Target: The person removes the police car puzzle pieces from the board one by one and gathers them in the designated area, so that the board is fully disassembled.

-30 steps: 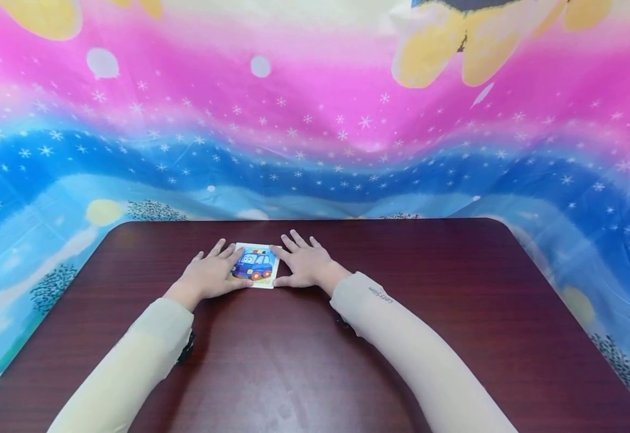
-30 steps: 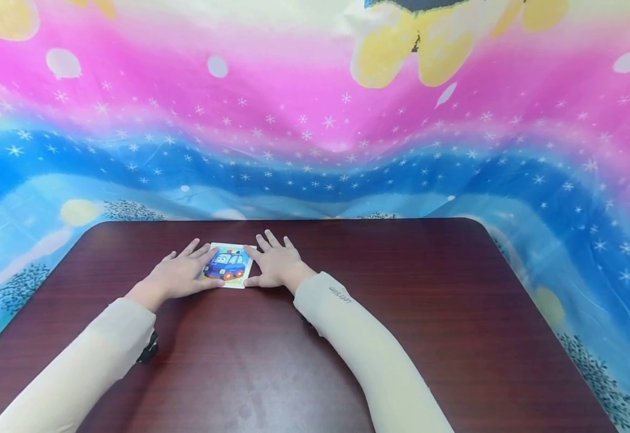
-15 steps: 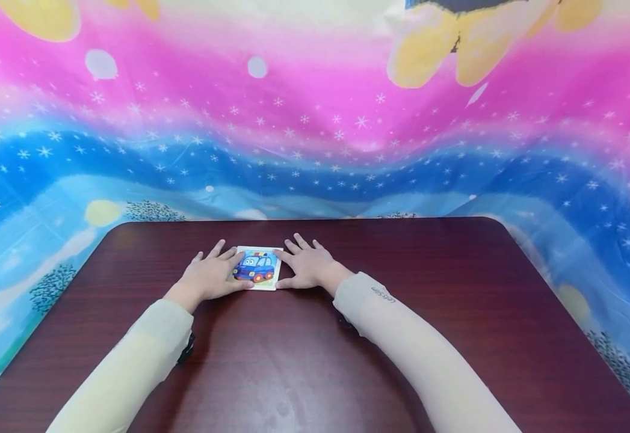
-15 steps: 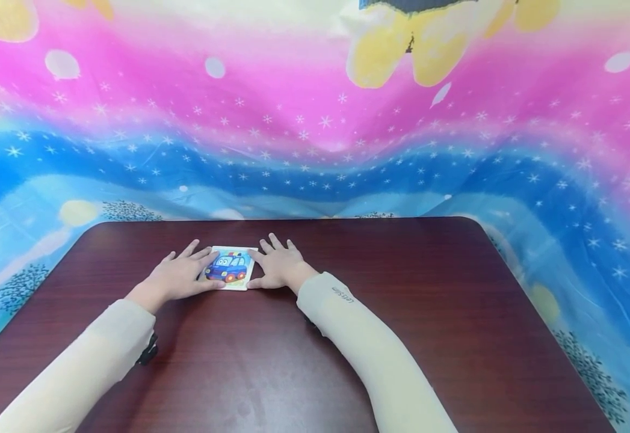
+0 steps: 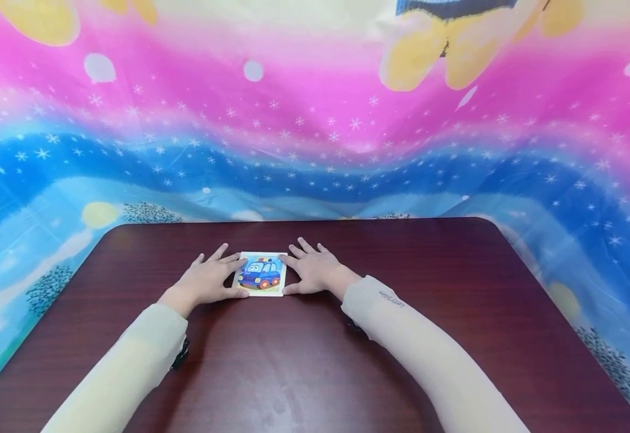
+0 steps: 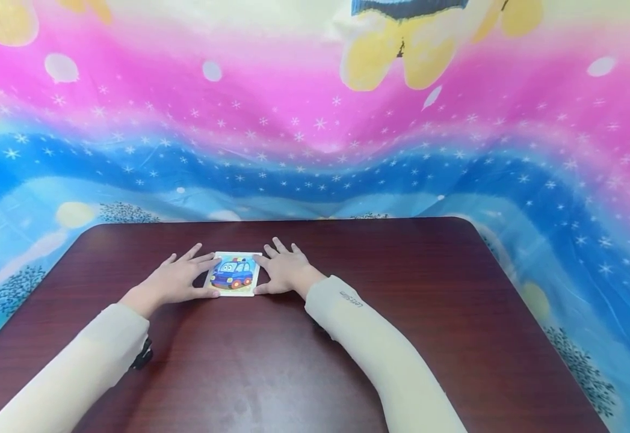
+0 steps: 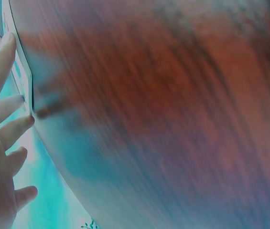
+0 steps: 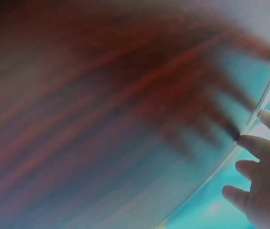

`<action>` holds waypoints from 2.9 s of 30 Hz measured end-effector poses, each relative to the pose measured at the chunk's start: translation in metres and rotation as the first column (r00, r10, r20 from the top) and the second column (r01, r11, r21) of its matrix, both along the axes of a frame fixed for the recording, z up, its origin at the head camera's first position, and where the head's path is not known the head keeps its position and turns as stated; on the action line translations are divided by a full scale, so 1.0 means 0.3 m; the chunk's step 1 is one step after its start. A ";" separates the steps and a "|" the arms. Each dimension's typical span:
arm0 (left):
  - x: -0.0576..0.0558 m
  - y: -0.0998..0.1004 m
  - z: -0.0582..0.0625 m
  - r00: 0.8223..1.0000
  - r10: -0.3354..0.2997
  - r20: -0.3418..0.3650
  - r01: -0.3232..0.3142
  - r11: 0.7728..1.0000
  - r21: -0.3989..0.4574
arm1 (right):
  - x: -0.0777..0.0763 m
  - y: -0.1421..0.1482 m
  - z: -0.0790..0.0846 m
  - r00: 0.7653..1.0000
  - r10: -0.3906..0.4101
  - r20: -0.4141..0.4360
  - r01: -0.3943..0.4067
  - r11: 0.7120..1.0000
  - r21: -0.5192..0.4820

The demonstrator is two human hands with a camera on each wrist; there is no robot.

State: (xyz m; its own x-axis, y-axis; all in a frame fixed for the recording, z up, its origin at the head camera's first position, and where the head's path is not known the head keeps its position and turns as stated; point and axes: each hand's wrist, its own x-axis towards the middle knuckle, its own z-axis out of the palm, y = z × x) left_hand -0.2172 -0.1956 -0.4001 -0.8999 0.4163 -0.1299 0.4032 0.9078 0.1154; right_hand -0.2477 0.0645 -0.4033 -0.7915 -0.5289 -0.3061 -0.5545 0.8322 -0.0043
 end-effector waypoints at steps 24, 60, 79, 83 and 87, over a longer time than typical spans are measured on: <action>0.030 0.062 -0.002 0.993 -0.117 0.002 0.117 0.992 0.048 | 0.082 0.125 -0.002 0.999 0.039 -0.007 -0.039 0.999 -0.010; 0.209 0.208 -0.003 0.970 -0.228 -0.080 0.228 0.974 -0.007 | 0.281 0.334 0.017 0.997 0.071 -0.037 -0.074 0.992 -0.103; 0.309 0.274 -0.004 0.951 -0.285 -0.119 0.281 0.958 -0.051 | 0.374 0.406 0.015 0.986 0.152 -0.071 -0.159 0.980 -0.116; 0.332 0.288 -0.002 0.947 -0.295 -0.127 0.288 0.955 -0.068 | 0.397 0.421 0.016 0.984 0.161 -0.070 -0.168 0.979 -0.114; 0.351 0.295 -0.003 0.943 -0.302 -0.141 0.293 0.953 -0.080 | 0.417 0.428 0.015 0.981 0.173 -0.081 -0.182 0.976 -0.116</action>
State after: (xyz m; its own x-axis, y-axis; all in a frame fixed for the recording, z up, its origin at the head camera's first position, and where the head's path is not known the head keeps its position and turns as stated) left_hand -0.1119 -0.1071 -0.4011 -0.7472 0.6638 -0.0344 0.6645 0.7472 -0.0153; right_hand -0.1227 0.1930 -0.3987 -0.6988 -0.6930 -0.1773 -0.6960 0.7159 -0.0556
